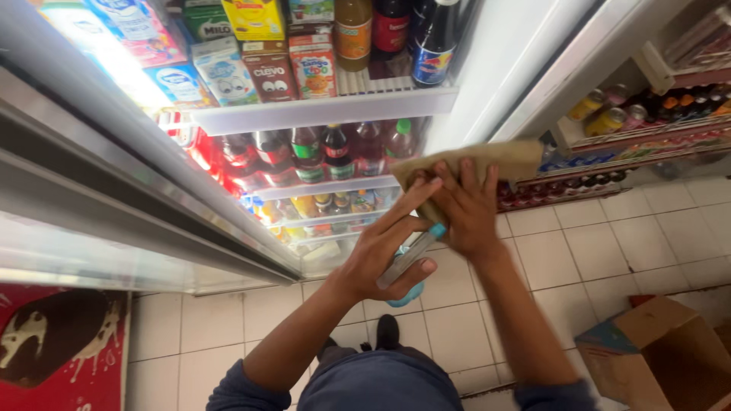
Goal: The person scans green beverage cartons with a handheld barcode scanner and places them on a refrigerated shelf. They then wipe the glass door of the refrigerator with a cloth.
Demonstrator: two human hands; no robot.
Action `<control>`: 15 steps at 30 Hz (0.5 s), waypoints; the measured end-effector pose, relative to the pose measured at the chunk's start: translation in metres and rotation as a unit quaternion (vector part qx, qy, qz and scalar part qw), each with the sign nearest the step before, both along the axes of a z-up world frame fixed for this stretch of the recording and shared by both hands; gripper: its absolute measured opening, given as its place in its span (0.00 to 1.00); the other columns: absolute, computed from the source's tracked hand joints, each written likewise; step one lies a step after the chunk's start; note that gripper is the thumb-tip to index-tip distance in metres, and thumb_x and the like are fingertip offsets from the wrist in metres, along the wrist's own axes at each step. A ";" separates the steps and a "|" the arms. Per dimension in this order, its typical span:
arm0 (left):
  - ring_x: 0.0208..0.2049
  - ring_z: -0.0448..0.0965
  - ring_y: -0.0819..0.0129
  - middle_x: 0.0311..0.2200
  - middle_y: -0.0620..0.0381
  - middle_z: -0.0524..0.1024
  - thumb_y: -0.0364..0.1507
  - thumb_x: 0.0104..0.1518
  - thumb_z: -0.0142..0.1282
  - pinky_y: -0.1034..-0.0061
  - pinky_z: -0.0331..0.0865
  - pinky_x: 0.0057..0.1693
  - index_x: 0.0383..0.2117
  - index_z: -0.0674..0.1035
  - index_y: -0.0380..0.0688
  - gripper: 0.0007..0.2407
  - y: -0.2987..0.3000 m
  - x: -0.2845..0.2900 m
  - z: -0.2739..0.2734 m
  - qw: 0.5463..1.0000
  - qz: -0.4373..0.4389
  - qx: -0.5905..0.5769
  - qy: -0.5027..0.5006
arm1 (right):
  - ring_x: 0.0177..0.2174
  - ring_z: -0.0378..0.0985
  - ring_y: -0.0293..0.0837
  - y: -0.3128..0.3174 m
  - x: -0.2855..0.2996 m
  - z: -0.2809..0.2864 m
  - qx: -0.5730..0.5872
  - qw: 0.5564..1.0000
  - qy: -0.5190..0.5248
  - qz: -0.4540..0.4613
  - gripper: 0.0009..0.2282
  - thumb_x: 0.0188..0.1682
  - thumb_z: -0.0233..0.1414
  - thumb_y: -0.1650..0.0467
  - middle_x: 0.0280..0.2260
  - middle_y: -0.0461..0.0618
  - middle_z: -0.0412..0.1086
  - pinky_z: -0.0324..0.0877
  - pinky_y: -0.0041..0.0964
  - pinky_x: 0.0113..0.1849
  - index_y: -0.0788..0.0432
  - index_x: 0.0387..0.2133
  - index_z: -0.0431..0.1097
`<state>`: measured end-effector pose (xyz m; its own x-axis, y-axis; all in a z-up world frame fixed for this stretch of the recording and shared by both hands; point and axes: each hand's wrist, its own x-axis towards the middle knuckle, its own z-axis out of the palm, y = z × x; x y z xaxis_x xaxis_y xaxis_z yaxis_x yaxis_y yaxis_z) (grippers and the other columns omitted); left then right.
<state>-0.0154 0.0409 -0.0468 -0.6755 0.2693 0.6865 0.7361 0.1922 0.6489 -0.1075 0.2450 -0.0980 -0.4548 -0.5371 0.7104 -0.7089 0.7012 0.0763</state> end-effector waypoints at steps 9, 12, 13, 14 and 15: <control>0.58 0.77 0.51 0.57 0.42 0.73 0.31 0.60 0.59 0.64 0.72 0.61 0.44 0.76 0.35 0.12 0.009 0.012 -0.021 0.997 0.042 0.050 -0.036 | 0.57 0.68 0.56 0.003 0.046 -0.084 -0.372 0.898 -0.197 0.129 0.23 0.62 0.41 0.60 0.59 0.60 0.66 0.62 0.52 0.58 0.68 0.61 0.63; 0.40 0.84 0.61 0.41 0.50 0.80 0.31 0.60 0.57 0.70 0.75 0.48 0.43 0.78 0.37 0.10 0.006 0.013 -0.021 0.987 0.046 0.074 -0.136 | 0.56 0.68 0.49 0.013 0.051 -0.075 -0.623 0.739 -0.247 0.074 0.22 0.62 0.47 0.65 0.58 0.60 0.63 0.66 0.47 0.58 0.72 0.62 0.56; 0.34 0.86 0.66 0.35 0.53 0.83 0.31 0.61 0.56 0.73 0.76 0.44 0.43 0.78 0.38 0.10 0.006 0.010 -0.020 0.979 0.039 0.081 -0.185 | 0.56 0.69 0.49 0.016 0.053 -0.069 -0.652 0.712 -0.243 0.092 0.22 0.62 0.47 0.65 0.58 0.59 0.63 0.68 0.46 0.57 0.71 0.62 0.56; 0.33 0.84 0.66 0.34 0.53 0.82 0.30 0.62 0.56 0.73 0.75 0.42 0.42 0.77 0.38 0.09 0.008 0.007 -0.020 0.981 0.037 0.080 -0.170 | 0.56 0.70 0.49 0.022 0.055 -0.061 -0.680 0.685 -0.239 0.109 0.22 0.62 0.47 0.65 0.58 0.58 0.63 0.70 0.45 0.57 0.70 0.63 0.55; 0.31 0.82 0.66 0.33 0.53 0.81 0.30 0.63 0.56 0.73 0.74 0.41 0.41 0.77 0.38 0.08 0.010 0.003 -0.020 0.984 0.035 0.079 -0.155 | 0.56 0.71 0.49 0.026 0.058 -0.053 -0.706 0.657 -0.234 0.126 0.22 0.62 0.47 0.66 0.58 0.57 0.64 0.71 0.45 0.56 0.70 0.64 0.55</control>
